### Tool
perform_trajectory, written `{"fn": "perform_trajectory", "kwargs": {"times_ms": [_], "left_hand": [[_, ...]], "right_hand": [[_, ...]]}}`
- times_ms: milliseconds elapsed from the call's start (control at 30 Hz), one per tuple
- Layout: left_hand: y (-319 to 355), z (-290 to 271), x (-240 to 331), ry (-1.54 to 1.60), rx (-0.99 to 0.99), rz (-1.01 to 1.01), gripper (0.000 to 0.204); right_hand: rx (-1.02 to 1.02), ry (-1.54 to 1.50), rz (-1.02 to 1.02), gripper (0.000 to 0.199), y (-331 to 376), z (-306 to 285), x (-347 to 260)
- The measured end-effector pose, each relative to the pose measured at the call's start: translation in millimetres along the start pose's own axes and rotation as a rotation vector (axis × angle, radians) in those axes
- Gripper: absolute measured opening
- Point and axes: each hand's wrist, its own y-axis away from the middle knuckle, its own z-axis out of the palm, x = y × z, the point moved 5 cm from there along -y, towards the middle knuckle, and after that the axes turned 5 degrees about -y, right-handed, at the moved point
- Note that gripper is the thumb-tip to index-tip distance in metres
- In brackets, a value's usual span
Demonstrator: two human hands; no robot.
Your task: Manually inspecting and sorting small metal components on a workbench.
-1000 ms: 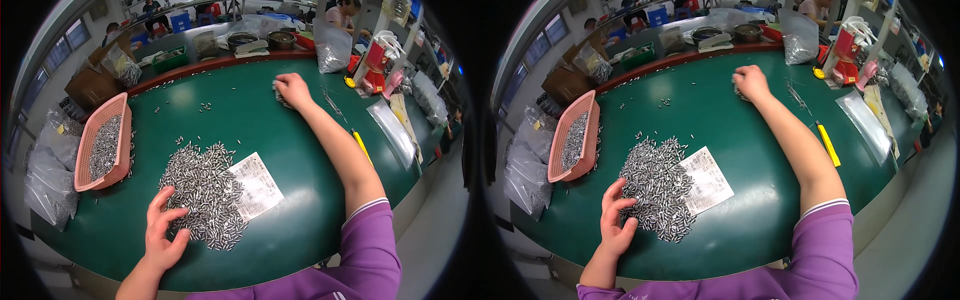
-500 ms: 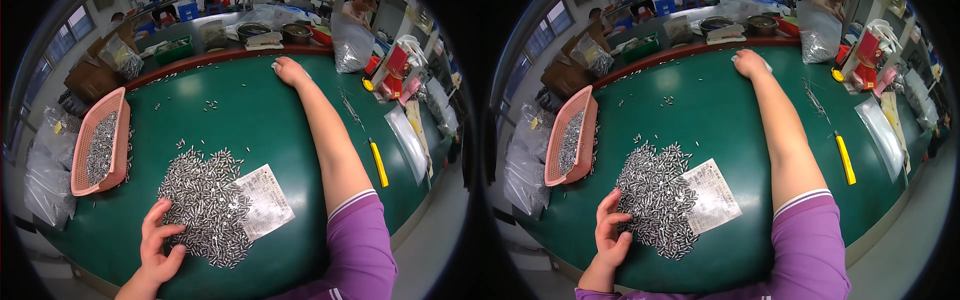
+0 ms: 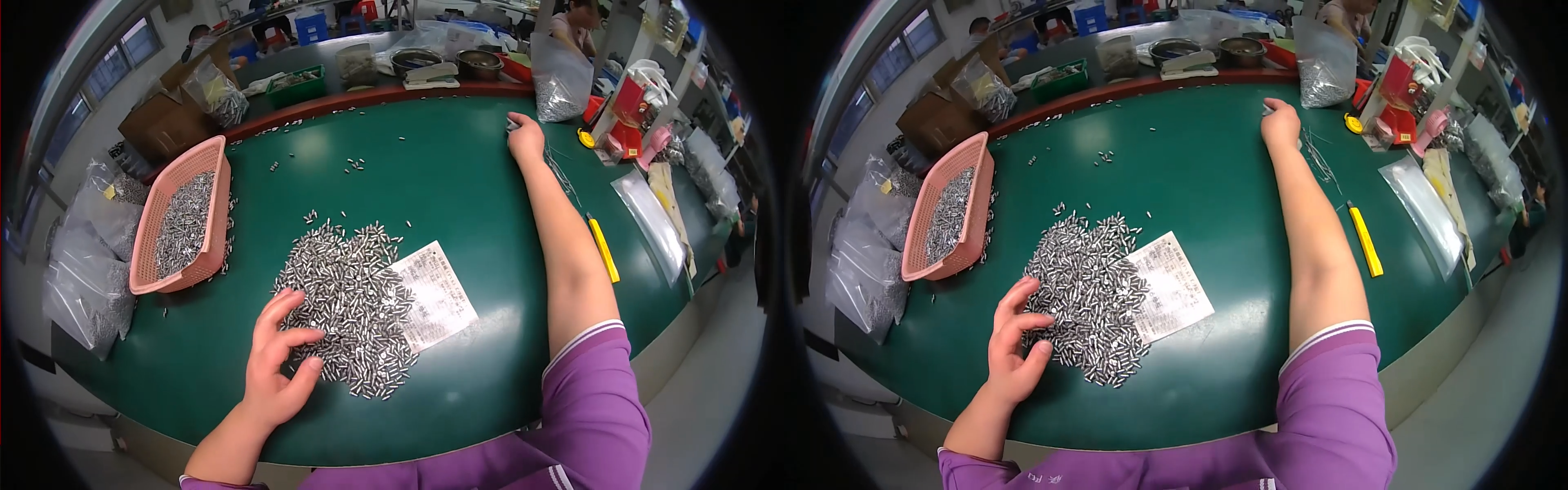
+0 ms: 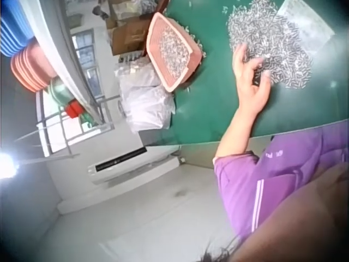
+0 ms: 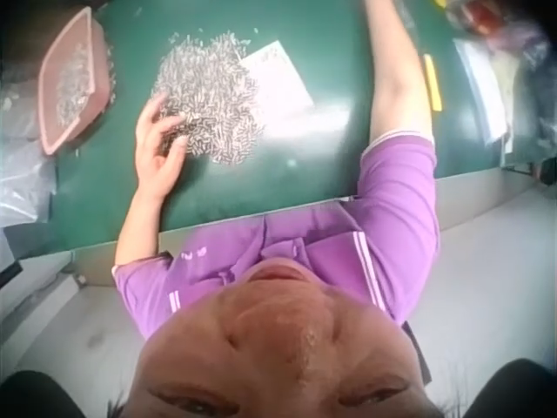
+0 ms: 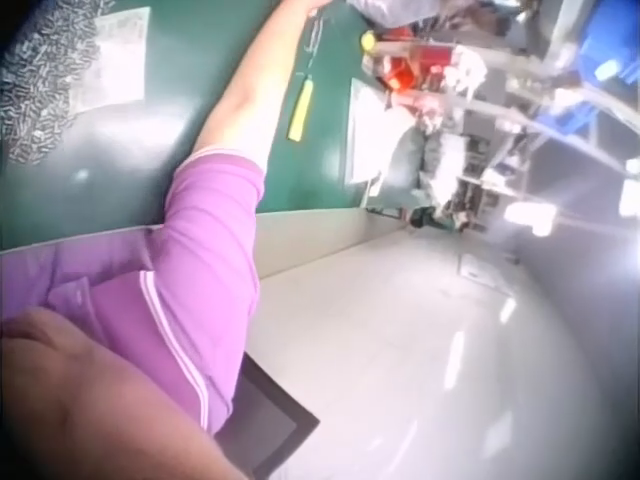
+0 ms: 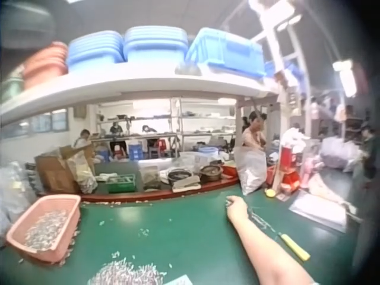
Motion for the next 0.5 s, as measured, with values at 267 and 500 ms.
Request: {"fn": "perform_trajectory", "kwargs": {"times_ms": [267,500], "left_hand": [[5,-4,-5,-0.012,0.053,-0.059,0.024],[5,-3,-8,0.096,0.084,-0.147,0.019]], "right_hand": [[-0.747,0.028,-0.698,0.035,150,-12,-109],[-0.589,0.351,-0.554,0.029,134,-36,-97]]}}
